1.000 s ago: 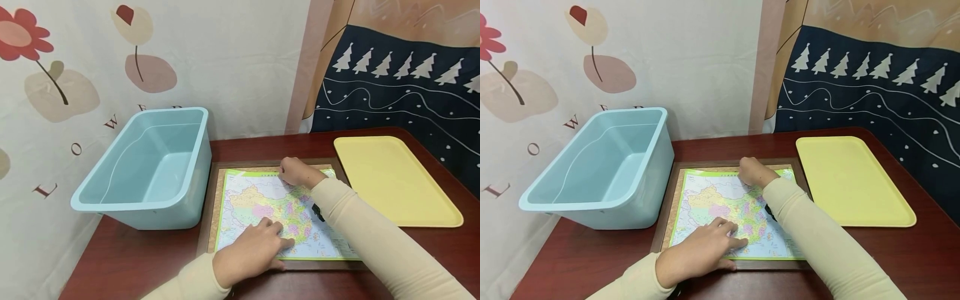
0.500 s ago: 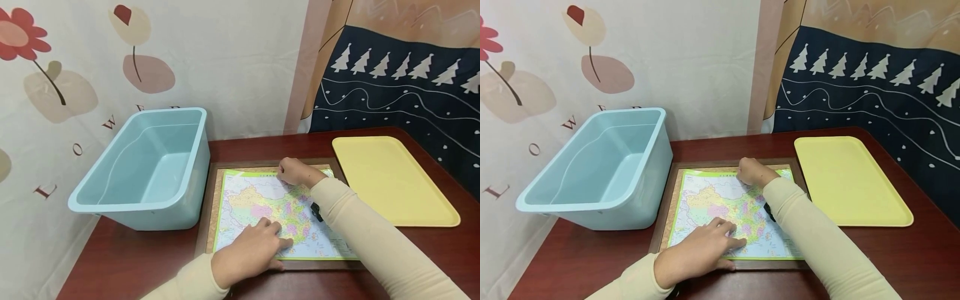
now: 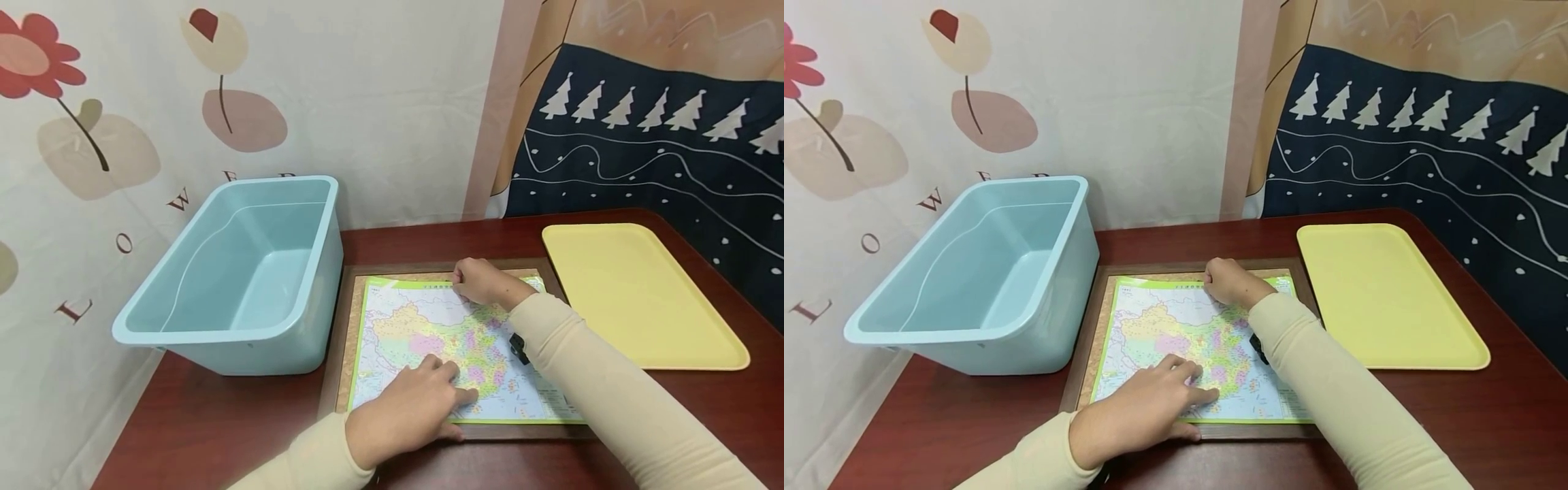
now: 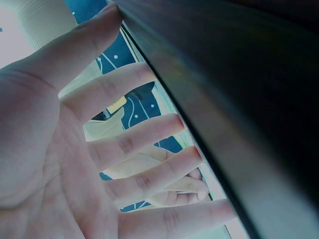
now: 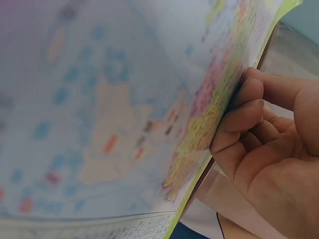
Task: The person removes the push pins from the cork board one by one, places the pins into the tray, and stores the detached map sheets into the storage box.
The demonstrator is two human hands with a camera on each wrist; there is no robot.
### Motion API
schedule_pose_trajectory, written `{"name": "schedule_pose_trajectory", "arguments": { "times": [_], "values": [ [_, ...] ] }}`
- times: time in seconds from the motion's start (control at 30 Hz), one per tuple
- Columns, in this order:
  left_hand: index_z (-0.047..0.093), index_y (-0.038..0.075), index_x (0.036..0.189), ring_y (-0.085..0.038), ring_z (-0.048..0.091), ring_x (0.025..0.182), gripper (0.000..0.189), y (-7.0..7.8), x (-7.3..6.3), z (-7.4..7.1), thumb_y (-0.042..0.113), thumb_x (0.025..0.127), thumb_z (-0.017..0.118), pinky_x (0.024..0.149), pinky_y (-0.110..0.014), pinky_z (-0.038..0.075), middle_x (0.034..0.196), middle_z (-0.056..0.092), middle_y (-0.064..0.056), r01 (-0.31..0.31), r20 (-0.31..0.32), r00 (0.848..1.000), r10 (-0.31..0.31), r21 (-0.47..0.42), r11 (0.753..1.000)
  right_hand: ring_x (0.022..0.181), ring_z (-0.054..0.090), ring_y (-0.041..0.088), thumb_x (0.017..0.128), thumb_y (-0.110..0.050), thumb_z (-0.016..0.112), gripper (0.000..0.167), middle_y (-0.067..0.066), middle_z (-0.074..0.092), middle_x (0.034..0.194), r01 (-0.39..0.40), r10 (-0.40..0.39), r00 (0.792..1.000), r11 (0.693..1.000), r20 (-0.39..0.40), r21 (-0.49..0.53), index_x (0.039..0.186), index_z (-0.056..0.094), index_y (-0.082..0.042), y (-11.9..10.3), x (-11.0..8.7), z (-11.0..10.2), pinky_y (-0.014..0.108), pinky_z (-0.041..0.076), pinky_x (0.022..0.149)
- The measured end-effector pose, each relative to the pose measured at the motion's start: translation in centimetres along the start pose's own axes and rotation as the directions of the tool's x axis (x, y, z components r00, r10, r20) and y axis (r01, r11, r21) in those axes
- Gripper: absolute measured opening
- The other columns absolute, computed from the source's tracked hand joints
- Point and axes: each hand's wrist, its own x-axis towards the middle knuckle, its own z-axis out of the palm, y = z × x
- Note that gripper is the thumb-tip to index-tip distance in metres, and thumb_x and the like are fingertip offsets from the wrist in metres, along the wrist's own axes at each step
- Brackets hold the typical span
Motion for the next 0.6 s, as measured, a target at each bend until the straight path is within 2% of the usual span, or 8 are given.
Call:
{"name": "schedule_pose_trajectory", "arguments": {
  "times": [0.23,0.6],
  "values": [
    [0.066,0.040,0.129,-0.020,0.058,0.110,0.051,-0.03,0.13,-0.02,0.057,0.082,0.073,0.065,-0.036,0.057,0.118,0.062,0.003,0.003,0.015,1.000,-0.003,-0.002,1.000,0.071,0.054,0.016,0.100,-0.010,0.056,0.010,0.006,0.057,0.080,0.006,-0.006,1.000,1.000,0.011,0.026,0.092,0.059,-0.005,0.33,0.22,0.04,0.027,0.045,0.064],
    [0.067,0.037,0.128,-0.022,0.059,0.110,0.050,-0.05,0.19,0.05,0.055,0.082,0.073,0.066,-0.038,0.058,0.117,0.062,0.001,0.001,0.010,1.000,-0.001,-0.014,1.000,0.071,0.053,0.018,0.100,-0.008,0.057,0.015,0.005,0.056,0.075,-0.039,0.029,0.995,0.994,0.091,0.104,0.086,0.063,-0.004,0.32,0.46,-0.62,0.027,0.045,0.064]
  ]
}}
